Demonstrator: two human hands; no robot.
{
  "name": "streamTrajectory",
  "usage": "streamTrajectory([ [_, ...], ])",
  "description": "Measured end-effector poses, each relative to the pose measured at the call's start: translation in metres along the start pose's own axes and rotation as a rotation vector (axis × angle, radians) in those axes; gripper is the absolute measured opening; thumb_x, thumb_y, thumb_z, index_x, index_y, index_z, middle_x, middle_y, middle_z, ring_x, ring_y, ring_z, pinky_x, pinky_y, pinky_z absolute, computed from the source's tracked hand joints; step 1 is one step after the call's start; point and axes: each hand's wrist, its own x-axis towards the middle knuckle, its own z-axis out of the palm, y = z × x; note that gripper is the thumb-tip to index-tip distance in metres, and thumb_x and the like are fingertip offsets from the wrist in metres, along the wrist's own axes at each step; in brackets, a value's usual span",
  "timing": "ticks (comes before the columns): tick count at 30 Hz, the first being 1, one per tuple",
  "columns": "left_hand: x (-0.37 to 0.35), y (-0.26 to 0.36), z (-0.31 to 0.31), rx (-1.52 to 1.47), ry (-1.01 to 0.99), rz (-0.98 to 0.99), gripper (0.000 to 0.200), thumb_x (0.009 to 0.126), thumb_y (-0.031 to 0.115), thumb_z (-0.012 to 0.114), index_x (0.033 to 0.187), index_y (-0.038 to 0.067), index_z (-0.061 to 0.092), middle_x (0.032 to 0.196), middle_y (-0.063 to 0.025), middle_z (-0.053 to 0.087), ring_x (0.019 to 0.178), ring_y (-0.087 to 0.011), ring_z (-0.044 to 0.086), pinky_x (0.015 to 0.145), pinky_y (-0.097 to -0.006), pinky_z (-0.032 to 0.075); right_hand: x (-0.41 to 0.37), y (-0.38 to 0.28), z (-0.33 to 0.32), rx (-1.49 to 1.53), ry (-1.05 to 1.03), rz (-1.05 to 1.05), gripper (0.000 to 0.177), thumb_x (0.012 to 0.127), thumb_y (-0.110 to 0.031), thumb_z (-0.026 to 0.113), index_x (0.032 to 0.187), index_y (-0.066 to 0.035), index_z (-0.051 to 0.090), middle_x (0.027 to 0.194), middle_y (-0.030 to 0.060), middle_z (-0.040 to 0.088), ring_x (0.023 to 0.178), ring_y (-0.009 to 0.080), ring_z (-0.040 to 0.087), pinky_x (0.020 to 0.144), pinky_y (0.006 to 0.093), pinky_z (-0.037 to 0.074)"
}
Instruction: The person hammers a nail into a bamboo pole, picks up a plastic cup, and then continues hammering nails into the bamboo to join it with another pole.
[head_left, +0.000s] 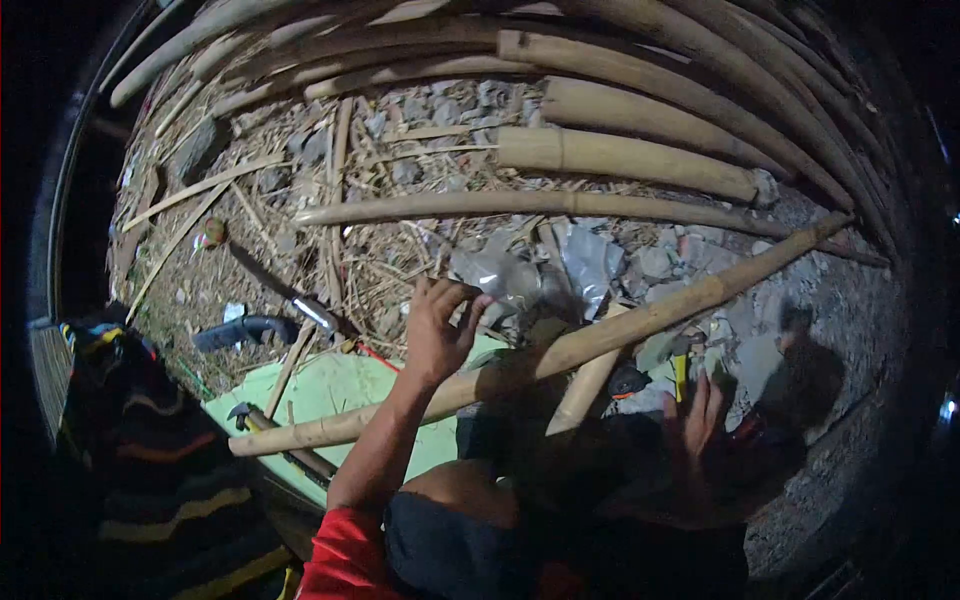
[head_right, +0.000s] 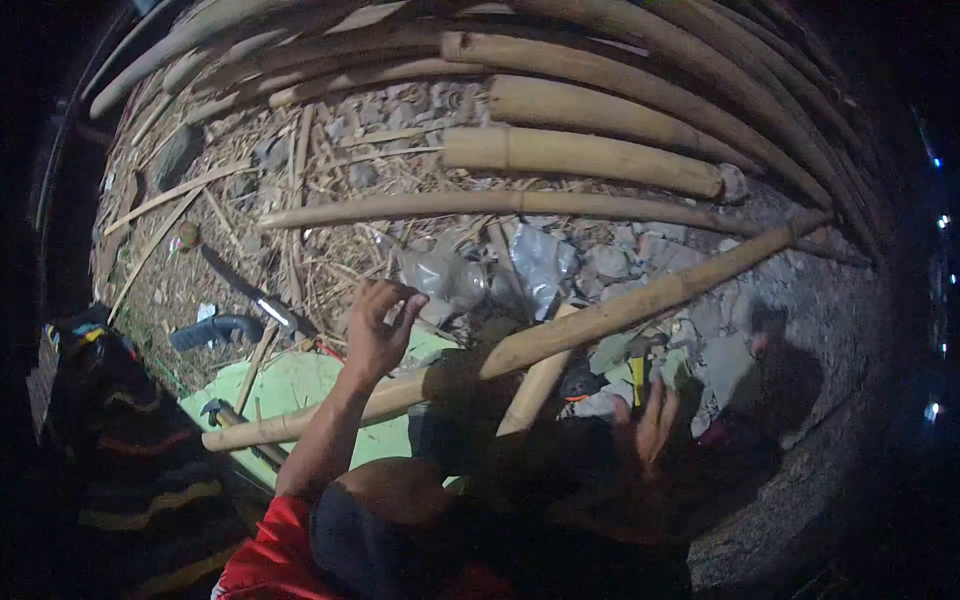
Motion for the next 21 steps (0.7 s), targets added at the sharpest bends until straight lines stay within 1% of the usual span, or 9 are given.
streamTrajectory([
  [2, 0.011, 0.030, 0.012, -0.162, -0.059, 0.060, 0.006, 0.091, 0.006, 0.076, 0.096, 0.004, 0.072, 0.092, -0.0123, 0.069, 0.083, -0.0324, 0.066, 0.074, -0.0428, 0.053, 0.047, -0.030, -0.002, 0.088, -0.096, -0.311, 0.095, 0.078, -0.049, 0.088, 0.149, 0.000, 0.048, 0.148, 0.0271, 0.046, 0.133, 0.0456, 0.048, 0.113, 0.0572, 0.038],
  [4, 0.017, 0.056, 0.029, -0.368, -0.175, 0.082, 0.007, 0.090, 0.004, 0.077, 0.096, 0.005, 0.072, 0.094, -0.0125, 0.069, 0.086, -0.0314, 0.067, 0.074, -0.0410, 0.054, 0.087, -0.102, -0.020, 0.122, -0.300, -0.472, 0.110, 0.073, -0.047, 0.092, 0.157, -0.002, 0.037, 0.150, 0.0299, 0.045, 0.139, 0.0480, 0.044, 0.115, 0.0556, 0.038],
  [5, 0.021, 0.068, 0.034, -0.463, -0.225, 0.145, 0.008, 0.090, 0.003, 0.076, 0.096, 0.005, 0.072, 0.098, -0.0136, 0.067, 0.090, -0.0315, 0.068, 0.073, -0.0390, 0.054, 0.103, -0.136, -0.026, 0.147, -0.398, -0.524, 0.117, 0.070, -0.045, 0.093, 0.160, -0.003, 0.031, 0.151, 0.0308, 0.044, 0.142, 0.0488, 0.042, 0.116, 0.0545, 0.038],
  [8, 0.018, 0.093, 0.041, -0.588, -0.382, 0.261, 0.010, 0.089, 0.003, 0.077, 0.097, 0.003, 0.070, 0.099, -0.0136, 0.066, 0.089, -0.0321, 0.067, 0.074, -0.0390, 0.054, 0.126, -0.160, -0.018, 0.329, -0.697, -0.449, 0.124, 0.069, -0.032, 0.093, 0.165, -0.006, 0.020, 0.154, 0.0299, 0.045, 0.142, 0.0462, 0.045, 0.116, 0.0494, 0.040],
  [9, 0.015, 0.093, 0.046, -0.612, -0.353, 0.320, 0.014, 0.089, 0.002, 0.077, 0.099, 0.003, 0.068, 0.099, -0.0127, 0.065, 0.088, -0.0317, 0.066, 0.075, -0.0397, 0.054, 0.129, -0.160, -0.014, 0.408, -0.818, -0.424, 0.125, 0.068, -0.029, 0.093, 0.166, -0.006, 0.018, 0.155, 0.0295, 0.045, 0.141, 0.0448, 0.047, 0.116, 0.0477, 0.041],
  [12, 0.012, 0.091, 0.050, -0.648, -0.351, 0.339, 0.016, 0.091, 0.012, 0.078, 0.101, 0.006, 0.068, 0.099, -0.0131, 0.061, 0.091, -0.0340, 0.065, 0.074, -0.0429, 0.054, 0.125, -0.145, -0.006, 0.512, -0.797, -0.439, 0.122, 0.069, -0.023, 0.090, 0.166, -0.007, 0.018, 0.153, 0.0281, 0.048, 0.137, 0.0404, 0.053, 0.113, 0.0445, 0.044],
  [15, 0.009, 0.087, 0.054, -0.551, -0.377, 0.324, 0.018, 0.091, 0.016, 0.077, 0.104, 0.008, 0.067, 0.100, -0.0123, 0.061, 0.088, -0.0347, 0.066, 0.069, -0.0433, 0.055, 0.124, -0.129, 0.002, 0.521, -0.858, -0.336, 0.123, 0.068, -0.024, 0.091, 0.166, -0.006, 0.019, 0.150, 0.0284, 0.050, 0.136, 0.0380, 0.055, 0.111, 0.0455, 0.046],
  [18, 0.019, 0.098, 0.050, -0.431, -0.431, 0.365, 0.019, 0.091, 0.014, 0.077, 0.106, 0.008, 0.065, 0.101, -0.0118, 0.066, 0.093, -0.0343, 0.067, 0.073, -0.0429, 0.054, 0.124, -0.124, -0.002, 0.499, -0.863, -0.325, 0.123, 0.068, -0.026, 0.092, 0.166, -0.007, 0.019, 0.148, 0.0277, 0.052, 0.133, 0.0398, 0.056, 0.110, 0.0463, 0.047],
  [21, 0.028, 0.107, 0.058, -0.360, -0.424, 0.394, 0.022, 0.097, 0.025, 0.072, 0.109, 0.010, 0.061, 0.104, -0.0147, 0.063, 0.084, -0.0387, 0.068, 0.062, -0.0482, 0.055, 0.114, -0.117, 0.003, 0.470, -0.691, -0.429, 0.124, 0.069, -0.026, 0.092, 0.166, -0.009, 0.018, 0.147, 0.0276, 0.053, 0.132, 0.0426, 0.056, 0.109, 0.0478, 0.048],
])
